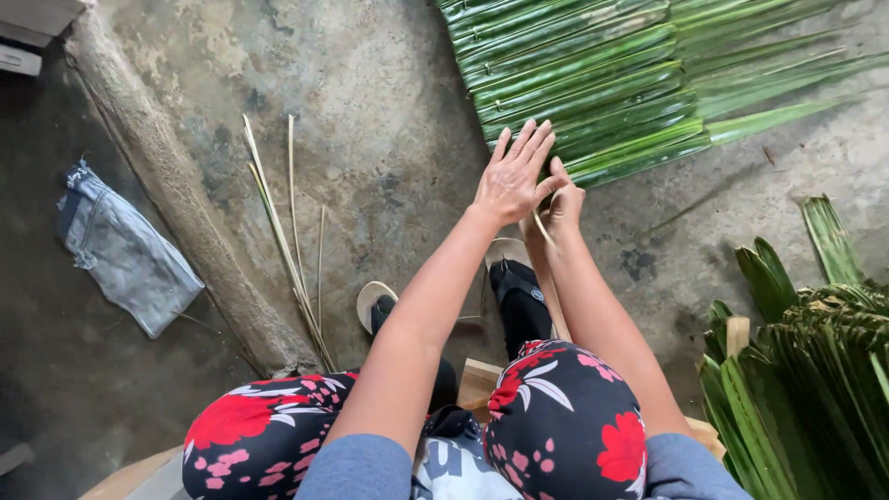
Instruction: Weaving palm leaves onto a wooden stick to create a thatched panel
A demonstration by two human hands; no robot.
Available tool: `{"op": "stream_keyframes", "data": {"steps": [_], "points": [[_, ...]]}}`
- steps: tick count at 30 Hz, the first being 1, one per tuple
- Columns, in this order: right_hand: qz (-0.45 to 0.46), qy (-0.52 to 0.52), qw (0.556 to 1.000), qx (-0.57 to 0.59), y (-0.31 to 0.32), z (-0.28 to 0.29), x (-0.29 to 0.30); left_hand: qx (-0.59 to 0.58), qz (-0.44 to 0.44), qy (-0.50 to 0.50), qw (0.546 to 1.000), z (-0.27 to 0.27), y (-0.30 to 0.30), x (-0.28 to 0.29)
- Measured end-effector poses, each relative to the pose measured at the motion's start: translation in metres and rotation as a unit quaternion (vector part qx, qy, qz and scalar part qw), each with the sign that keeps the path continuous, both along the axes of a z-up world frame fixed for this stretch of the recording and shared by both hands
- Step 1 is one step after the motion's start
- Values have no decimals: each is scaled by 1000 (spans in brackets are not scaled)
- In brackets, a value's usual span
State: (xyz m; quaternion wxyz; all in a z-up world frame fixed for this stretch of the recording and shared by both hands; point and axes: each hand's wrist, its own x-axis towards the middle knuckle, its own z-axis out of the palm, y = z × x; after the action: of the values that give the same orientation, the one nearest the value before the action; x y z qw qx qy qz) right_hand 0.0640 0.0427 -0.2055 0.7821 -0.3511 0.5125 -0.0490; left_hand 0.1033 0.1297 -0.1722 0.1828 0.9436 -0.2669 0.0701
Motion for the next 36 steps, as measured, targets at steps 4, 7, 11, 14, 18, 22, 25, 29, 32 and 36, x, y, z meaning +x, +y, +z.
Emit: {"op": "stream_keyframes", "data": {"steps": [4, 7, 11, 14, 18, 22, 25, 29, 32, 36], "points": [[26, 14, 999, 10, -7, 10, 0, 23, 18, -33, 999, -4, 0, -4], [44, 28, 999, 15, -11, 17, -1, 31, 26, -28, 999, -3, -3, -7], [73, 40, 996, 27, -12, 32, -3, 58, 42, -1, 997, -24, -8, -7], [92, 46, 994, 34, -13, 45, 3, 146, 23, 137, 979, 6, -4, -4], [105, 36, 993, 37, -24, 78, -8, 20, 0, 302, 953, 47, 20, 24], [223, -3, 975, 7, -52, 59, -57, -116, -22, 160, 980, 122, 100, 38], [351, -19, 934, -66, -65, 40, -126, -5, -14, 206, 978, 207, 165, 26], [416, -30, 905, -89, -51, 36, -192, 316, 0, 192, 929, 232, 231, -12], [437, -59, 893, -86, -48, 35, -190, 374, -53, 162, 912, 263, 239, -75], [450, -83, 874, -164, -57, 74, -196, 281, -96, 177, 939, 328, 216, -150]]}}
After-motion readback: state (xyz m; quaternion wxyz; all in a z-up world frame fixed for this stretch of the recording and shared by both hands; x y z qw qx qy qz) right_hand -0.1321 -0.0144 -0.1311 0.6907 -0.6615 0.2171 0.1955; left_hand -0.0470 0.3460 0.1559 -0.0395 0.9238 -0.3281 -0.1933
